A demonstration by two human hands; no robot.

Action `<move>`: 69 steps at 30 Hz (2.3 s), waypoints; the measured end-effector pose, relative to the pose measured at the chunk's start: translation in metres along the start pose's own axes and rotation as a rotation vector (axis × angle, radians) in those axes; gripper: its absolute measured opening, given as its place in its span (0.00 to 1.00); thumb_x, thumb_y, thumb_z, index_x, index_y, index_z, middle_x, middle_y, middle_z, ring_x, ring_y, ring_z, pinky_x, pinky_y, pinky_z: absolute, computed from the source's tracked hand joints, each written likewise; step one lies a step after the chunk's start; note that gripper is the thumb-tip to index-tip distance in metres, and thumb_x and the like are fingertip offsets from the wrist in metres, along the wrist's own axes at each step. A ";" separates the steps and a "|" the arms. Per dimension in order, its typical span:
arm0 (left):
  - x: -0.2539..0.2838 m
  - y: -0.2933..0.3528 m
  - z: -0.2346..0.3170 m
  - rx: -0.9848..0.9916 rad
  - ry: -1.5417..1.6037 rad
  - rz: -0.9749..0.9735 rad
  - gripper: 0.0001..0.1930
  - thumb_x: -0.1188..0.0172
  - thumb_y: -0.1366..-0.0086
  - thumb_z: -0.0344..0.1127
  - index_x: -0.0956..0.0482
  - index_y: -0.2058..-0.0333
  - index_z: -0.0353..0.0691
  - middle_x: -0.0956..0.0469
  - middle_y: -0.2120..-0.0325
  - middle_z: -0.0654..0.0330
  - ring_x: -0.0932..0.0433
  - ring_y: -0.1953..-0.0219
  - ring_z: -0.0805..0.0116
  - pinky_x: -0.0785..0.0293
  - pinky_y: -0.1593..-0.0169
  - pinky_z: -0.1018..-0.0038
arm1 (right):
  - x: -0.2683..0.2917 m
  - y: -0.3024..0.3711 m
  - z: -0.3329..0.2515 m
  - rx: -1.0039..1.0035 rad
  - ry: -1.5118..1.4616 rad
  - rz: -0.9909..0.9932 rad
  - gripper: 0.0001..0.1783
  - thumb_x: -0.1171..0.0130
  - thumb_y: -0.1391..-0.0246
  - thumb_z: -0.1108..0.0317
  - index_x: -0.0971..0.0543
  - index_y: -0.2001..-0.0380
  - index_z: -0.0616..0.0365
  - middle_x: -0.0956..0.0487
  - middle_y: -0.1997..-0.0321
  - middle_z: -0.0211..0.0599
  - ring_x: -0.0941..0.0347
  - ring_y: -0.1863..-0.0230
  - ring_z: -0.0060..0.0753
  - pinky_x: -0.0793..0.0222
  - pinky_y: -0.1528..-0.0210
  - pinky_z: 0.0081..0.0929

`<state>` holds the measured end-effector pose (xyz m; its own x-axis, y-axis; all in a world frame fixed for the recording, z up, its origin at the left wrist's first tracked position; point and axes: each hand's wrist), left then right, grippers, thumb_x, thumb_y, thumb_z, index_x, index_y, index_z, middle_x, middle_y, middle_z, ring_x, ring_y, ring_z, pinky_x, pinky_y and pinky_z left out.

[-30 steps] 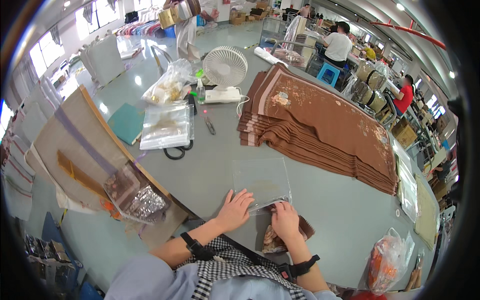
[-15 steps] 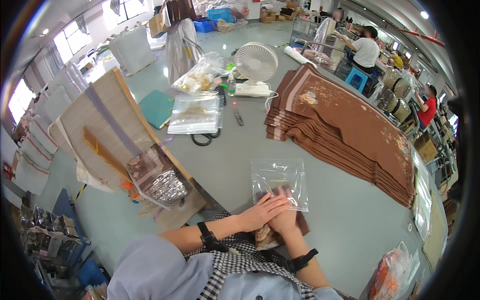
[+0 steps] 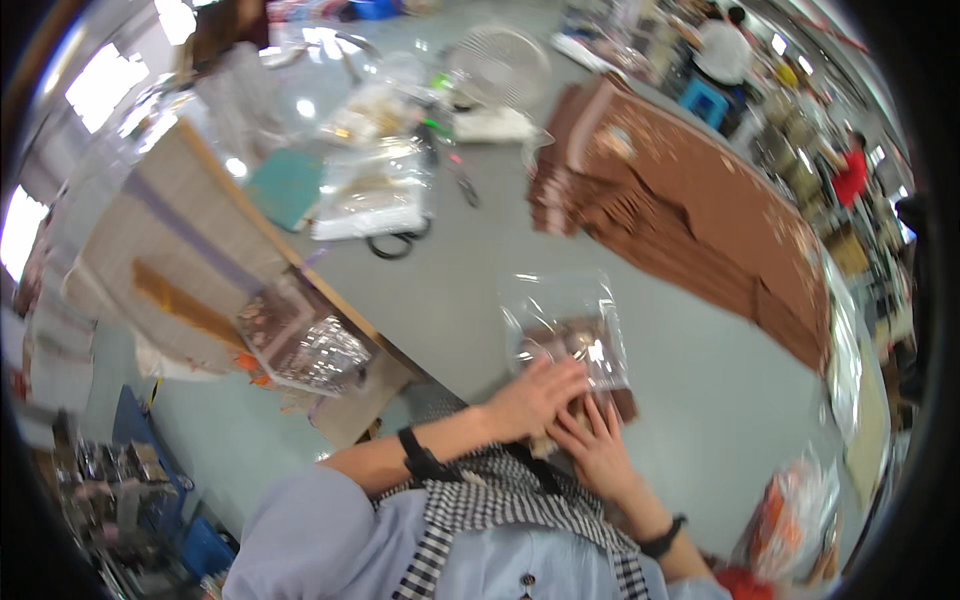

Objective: The person folds brown floral-patterned textiles on a table and places them into clear plastic bags. The person repeats this process for multiple items, stacking the finished packages on the table.

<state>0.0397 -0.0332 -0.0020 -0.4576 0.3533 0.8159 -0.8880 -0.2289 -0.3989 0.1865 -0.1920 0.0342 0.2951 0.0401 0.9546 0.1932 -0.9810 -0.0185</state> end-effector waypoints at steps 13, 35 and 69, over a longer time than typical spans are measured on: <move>-0.022 0.035 0.052 0.105 0.188 -0.146 0.30 0.38 0.44 0.50 0.29 0.47 0.37 0.31 0.47 0.50 0.35 0.41 0.49 0.42 0.37 0.55 | -0.005 -0.011 -0.011 -0.045 -0.320 0.424 0.20 0.48 0.59 0.81 0.20 0.59 0.59 0.23 0.51 0.40 0.27 0.47 0.48 0.27 0.50 0.36; 0.016 -0.052 -0.055 0.049 -0.114 -0.346 0.35 0.57 0.33 0.62 0.44 0.33 0.51 0.50 0.31 0.54 0.58 0.28 0.54 0.64 0.31 0.44 | -0.036 -0.043 -0.016 -0.072 0.062 -0.048 0.37 0.47 0.43 0.48 0.41 0.33 0.46 0.44 0.29 0.39 0.58 0.27 0.54 0.63 0.30 0.62; 0.083 0.069 -0.006 0.972 0.573 0.291 0.13 0.46 0.32 0.36 0.22 0.58 0.32 0.20 0.72 0.60 0.23 0.73 0.77 0.24 0.67 0.78 | -0.013 -0.004 -0.002 -0.027 -0.066 0.542 0.23 0.39 0.53 0.71 0.22 0.50 0.52 0.24 0.48 0.38 0.30 0.43 0.45 0.37 0.39 0.40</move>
<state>-0.0600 -0.0144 0.0353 -0.8126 0.4744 0.3384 -0.4506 -0.8798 0.1513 0.1803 -0.1894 0.0225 0.4044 -0.4616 0.7896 -0.0265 -0.8689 -0.4943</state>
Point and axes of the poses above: each hand's wrist, its own y-axis away from the middle knuckle, its own x-axis out of the back of the hand, z = x × y
